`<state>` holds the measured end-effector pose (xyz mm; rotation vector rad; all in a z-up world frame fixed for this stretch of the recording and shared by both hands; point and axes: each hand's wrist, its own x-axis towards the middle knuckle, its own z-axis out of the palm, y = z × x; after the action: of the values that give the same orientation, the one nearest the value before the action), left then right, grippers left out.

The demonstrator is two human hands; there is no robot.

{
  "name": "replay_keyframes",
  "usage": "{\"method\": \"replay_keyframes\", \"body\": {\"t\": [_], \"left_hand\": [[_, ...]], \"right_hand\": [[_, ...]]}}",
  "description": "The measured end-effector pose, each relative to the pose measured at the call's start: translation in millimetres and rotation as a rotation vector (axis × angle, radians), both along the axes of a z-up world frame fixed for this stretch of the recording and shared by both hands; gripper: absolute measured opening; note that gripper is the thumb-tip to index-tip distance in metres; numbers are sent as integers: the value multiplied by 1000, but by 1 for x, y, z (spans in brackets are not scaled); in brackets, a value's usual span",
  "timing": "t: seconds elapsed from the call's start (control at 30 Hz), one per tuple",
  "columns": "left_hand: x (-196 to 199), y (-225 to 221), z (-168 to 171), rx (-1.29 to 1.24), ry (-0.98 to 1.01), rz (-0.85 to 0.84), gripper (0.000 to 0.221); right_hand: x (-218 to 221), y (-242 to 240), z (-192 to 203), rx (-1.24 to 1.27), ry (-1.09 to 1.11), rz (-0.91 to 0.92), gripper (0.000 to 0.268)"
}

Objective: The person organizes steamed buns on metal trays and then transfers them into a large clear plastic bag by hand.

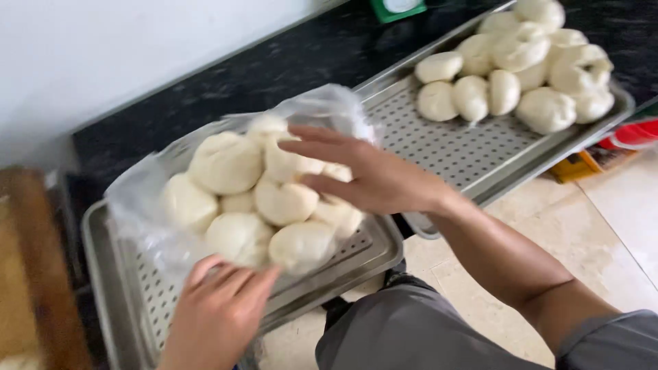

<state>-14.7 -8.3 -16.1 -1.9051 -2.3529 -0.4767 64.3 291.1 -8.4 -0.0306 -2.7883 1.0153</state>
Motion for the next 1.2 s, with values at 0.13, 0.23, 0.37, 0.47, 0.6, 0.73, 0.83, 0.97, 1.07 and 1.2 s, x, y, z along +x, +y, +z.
{"method": "replay_keyframes", "body": {"t": [0.13,0.23,0.37,0.47,0.6,0.73,0.83,0.97,1.07,1.2], "left_hand": [[-18,-13,-20,-77,129,88,36],[-42,-46,-41,-137,284,82,37],[-33,-37,-30,-132,479,189,36],[-24,-27,-28,-79,629,369,32],[-12,-25,-34,-53,680,653,25],[-4,8,20,-14,819,827,49],[-24,-25,-1,265,374,882,53],[-29,-17,3,61,-284,1233,26],[-31,-4,4,722,-1001,775,26],[-52,14,-2,1188,-1731,99,19]], "right_hand": [[34,98,-12,-314,128,-402,46],[49,237,-126,-399,233,-906,60],[87,322,-230,-215,168,-1242,73],[98,345,-268,-270,-57,-1421,97],[124,365,-293,-271,-152,-1313,84],[116,297,-248,-819,366,-1022,74],[94,195,-144,-887,505,-516,65],[47,84,-45,-471,465,-225,59],[4,6,-12,-50,535,200,89],[-50,-63,-29,239,393,438,78]]}}
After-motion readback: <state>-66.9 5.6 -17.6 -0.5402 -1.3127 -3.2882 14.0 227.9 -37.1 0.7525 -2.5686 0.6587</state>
